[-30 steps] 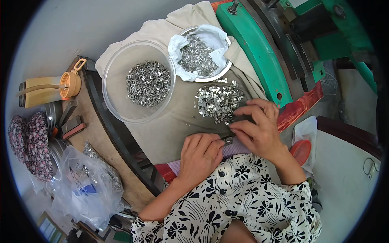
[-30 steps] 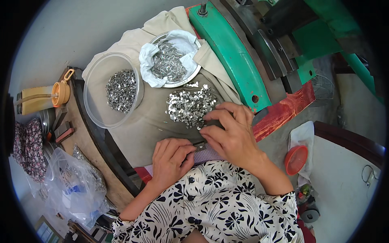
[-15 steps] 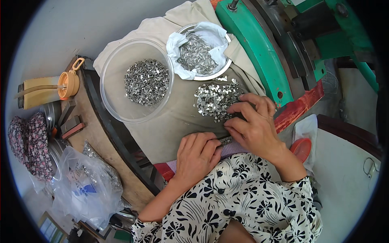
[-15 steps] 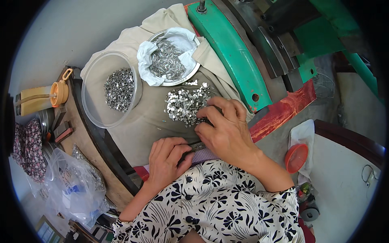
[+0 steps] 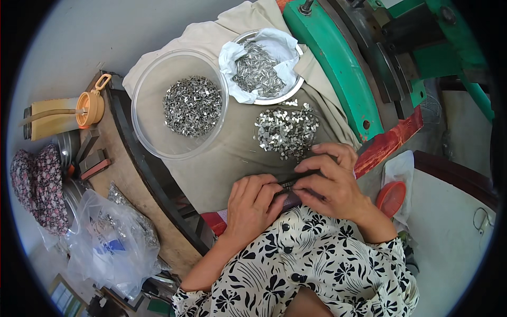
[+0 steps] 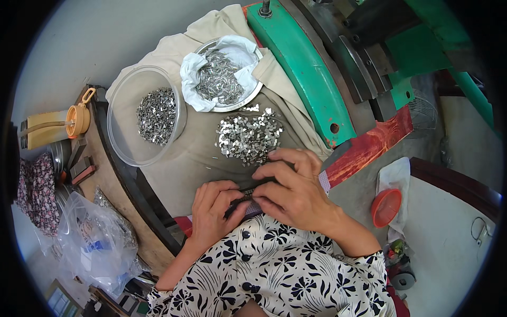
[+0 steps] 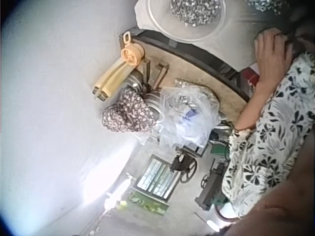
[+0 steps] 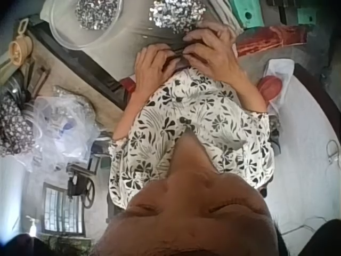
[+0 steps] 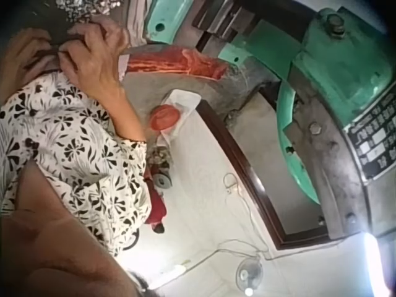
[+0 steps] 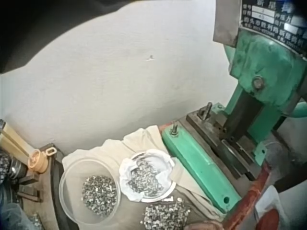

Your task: Placing small metal components into a fixture for processing with a press machine.

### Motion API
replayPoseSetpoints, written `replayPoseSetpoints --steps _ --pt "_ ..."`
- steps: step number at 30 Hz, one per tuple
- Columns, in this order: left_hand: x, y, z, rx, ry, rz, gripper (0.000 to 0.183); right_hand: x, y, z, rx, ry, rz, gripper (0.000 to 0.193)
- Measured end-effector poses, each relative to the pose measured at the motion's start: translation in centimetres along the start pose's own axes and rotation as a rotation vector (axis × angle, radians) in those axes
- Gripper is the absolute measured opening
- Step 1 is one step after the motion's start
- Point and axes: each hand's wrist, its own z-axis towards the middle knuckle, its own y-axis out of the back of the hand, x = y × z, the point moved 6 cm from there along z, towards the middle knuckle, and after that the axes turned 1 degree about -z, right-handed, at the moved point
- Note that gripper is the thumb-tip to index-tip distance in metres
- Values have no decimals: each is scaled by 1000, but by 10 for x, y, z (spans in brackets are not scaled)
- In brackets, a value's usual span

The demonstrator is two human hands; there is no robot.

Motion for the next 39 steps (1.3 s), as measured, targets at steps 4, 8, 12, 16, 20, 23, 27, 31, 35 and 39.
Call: replayPoseSetpoints --steps 4,8,12,16,20,23,27,31,35,39 --pt "-5 -2 5 -2 -35 9 27 -16 3 -3 -98 -64 -145 18" --pt "-11 -9 10 -18 -100 16 24 -19 -3 -1 -64 -44 -129 21" --pt "-14 -12 11 -33 -163 68 21 -16 6 -8 -64 -9 -109 17" --pt "-15 -11 14 -22 -172 82 21 -9 4 -16 4 24 -69 18" --pt "-15 -10 13 -21 -169 102 21 -7 -5 -16 25 29 -102 17" --pt "-13 -10 12 0 -152 112 23 -6 -9 -15 17 23 -111 17" --pt "-11 -5 10 -19 -89 61 21 -13 0 -7 8 -4 -4 17" --pt "-11 -7 11 -8 -75 48 24 -21 3 -1 -62 -32 -74 16" --pt "-16 -12 17 6 -104 69 21 -18 -4 4 -40 -32 -147 17" --pt "-16 -16 20 -5 -118 92 17 -14 -3 6 -55 -41 -189 17"
